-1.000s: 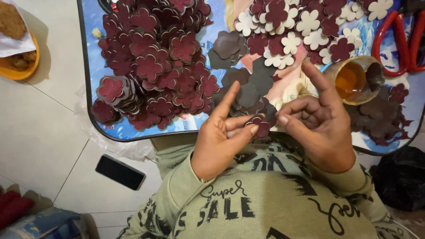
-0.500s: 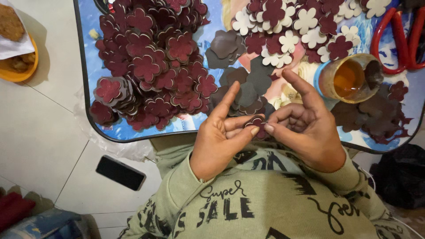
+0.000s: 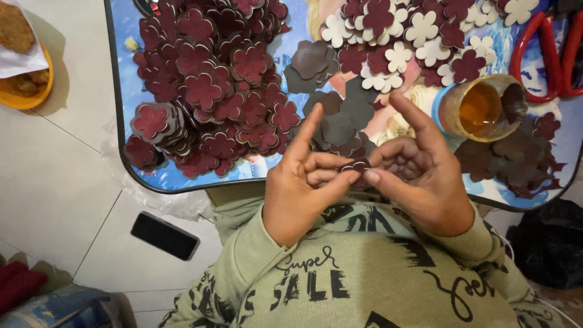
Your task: The person repeatedly picks up maroon and white flower-shaped felt pieces, aligns them, and presses them together by hand. The person places the assembled pairs onto a growing pile on the table.
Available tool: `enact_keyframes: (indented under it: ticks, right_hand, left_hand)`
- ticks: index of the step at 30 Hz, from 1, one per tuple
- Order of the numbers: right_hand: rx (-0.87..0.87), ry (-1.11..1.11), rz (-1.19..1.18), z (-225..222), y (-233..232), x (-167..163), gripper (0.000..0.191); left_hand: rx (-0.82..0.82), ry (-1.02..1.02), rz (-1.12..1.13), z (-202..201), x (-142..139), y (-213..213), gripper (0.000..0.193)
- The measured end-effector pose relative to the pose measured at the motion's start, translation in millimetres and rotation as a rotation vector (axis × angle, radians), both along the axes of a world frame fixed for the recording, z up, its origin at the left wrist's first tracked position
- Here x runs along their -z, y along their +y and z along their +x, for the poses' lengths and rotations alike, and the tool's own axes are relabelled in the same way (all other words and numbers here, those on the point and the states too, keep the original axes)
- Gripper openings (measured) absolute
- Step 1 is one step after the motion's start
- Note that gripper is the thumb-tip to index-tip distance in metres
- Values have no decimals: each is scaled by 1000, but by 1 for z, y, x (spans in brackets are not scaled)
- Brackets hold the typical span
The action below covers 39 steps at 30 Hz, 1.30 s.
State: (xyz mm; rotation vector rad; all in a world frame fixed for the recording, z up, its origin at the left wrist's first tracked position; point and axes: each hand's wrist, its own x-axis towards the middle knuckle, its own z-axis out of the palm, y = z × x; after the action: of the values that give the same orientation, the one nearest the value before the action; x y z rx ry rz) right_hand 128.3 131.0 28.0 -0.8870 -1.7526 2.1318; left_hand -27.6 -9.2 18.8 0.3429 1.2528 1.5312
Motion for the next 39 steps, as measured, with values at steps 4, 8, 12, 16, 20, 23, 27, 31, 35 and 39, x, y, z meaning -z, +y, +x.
enact_keyframes:
  ticks: [4,8,12,16,20,23,27,31,35,39]
  right_hand:
    - [77,-7,-20,-4,-3,6,86]
    - [121,45,-26,-4,-3,12,86]
    - [139,74,-19,-3,-2,15,84]
    - [146,59,9,-1,-3,17,84]
    - [136,69,-15,2,-4,19,84]
    - [117,65,-23,3,-4,17,85]
    - [109,40,-62,3,0,10,87]
    - [10,11,-73,-1,-1,7,105]
    - [-7,-27,-40,-2,-8,1,101]
    - [-45,-35,151,0,-18,-6,100]
  left_hand:
    - [91,253,-28,0,-4,-1,100]
    - [104,225,32,-2,-1,-3,110]
    - [96,16,127,-5,4,-4,116]
    - [110,-102,120,-4,6,-5,118]
    - [86,-85,49,-3,7,-3,115]
    - [44,-23,-25,0,7,-1,110]
    - [-19,-25,-28,1,6,1,106]
    - [-14,2,-17,-1,8,-1,104]
    - [13,20,19,0,6,-5,102]
    - [79,180,94,-5,-9,-15,103]
